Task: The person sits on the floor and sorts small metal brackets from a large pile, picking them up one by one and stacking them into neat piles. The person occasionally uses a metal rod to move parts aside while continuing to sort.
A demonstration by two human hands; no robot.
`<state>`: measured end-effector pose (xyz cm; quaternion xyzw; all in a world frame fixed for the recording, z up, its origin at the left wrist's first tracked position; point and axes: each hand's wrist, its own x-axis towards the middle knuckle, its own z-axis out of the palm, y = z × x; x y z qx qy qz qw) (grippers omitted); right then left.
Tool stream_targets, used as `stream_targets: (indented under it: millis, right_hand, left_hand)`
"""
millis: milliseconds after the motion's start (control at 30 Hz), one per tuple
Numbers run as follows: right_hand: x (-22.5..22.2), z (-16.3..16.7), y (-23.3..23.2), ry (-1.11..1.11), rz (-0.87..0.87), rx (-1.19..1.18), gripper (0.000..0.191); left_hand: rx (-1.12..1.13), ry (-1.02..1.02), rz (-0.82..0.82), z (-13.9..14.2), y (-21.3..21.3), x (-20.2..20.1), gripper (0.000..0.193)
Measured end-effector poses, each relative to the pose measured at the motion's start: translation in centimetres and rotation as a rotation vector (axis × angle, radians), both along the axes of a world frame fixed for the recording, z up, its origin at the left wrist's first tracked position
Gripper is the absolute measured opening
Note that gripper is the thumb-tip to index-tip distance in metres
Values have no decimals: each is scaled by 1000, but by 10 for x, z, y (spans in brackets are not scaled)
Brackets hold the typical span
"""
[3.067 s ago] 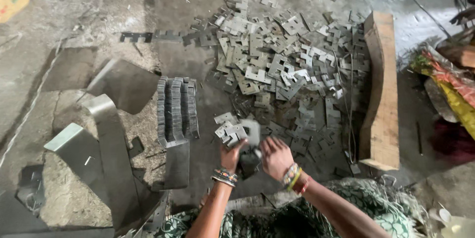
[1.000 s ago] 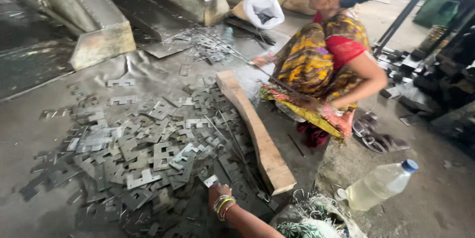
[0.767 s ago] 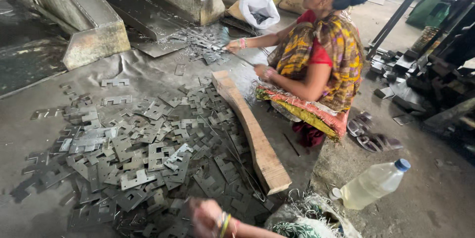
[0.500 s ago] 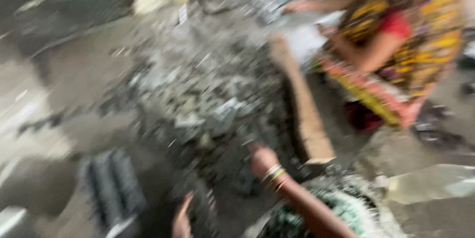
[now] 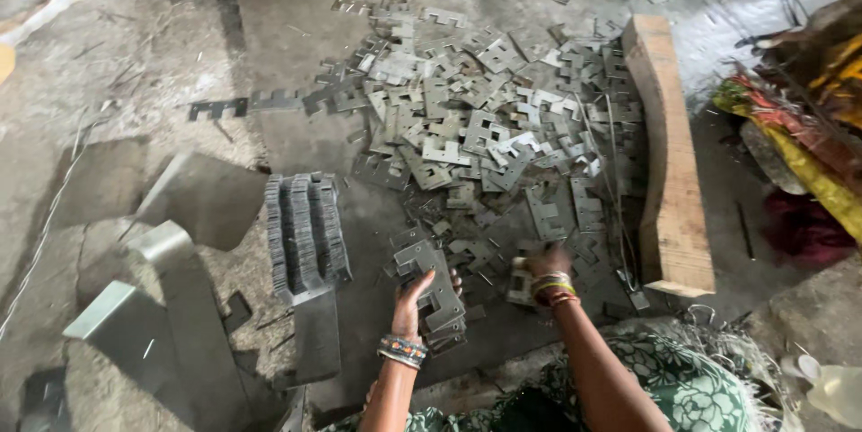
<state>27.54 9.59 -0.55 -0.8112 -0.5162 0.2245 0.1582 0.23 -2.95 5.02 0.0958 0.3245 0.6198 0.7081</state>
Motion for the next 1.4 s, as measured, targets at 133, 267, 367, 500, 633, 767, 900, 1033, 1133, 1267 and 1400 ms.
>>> stream_targets:
  millis: [133, 267, 367, 500, 633, 767, 900, 1033, 1133, 1267, 1400]
  right_hand:
    - [12, -1, 13, 258, 86, 5, 64]
    - [-11, 13, 25, 1022, 394, -137, 73]
    - [-47, 23, 22, 404, 487, -82, 63]
    - [-84, 26, 10, -141, 476, 86, 49]
    - [-88, 16, 14, -24, 426, 18, 47]
    - [-61, 11, 26, 60, 441, -215, 40]
    - [-11, 22, 24, 30, 531, -325, 36]
    - [12, 67, 9, -214, 623, -240, 34]
    - [3, 92, -10, -254, 801, 96, 33]
    - [-21, 88, -29, -400, 1050, 782, 54]
    - [-61, 44, -53, -494, 721, -148, 71]
  left_hand:
    - [41, 36, 23, -35, 7, 1, 35]
    - [-236, 286, 105, -81, 17, -5, 51]
    - [-74, 340, 116, -99, 21, -11, 55]
    - [181, 280, -53, -88, 20, -12, 44]
    - [26, 106, 24, -47, 17, -9, 31]
    - [2, 112, 69, -15, 14, -10, 30]
    - [28, 132, 93, -14, 13, -13, 33]
    - [59, 144, 84, -35, 16, -14, 40]
    - [60, 85, 61, -49, 22, -16, 50]
    - [-85, -206, 48, -50, 30, -19, 65]
    - [-1, -219, -43, -29, 24, -20, 64]
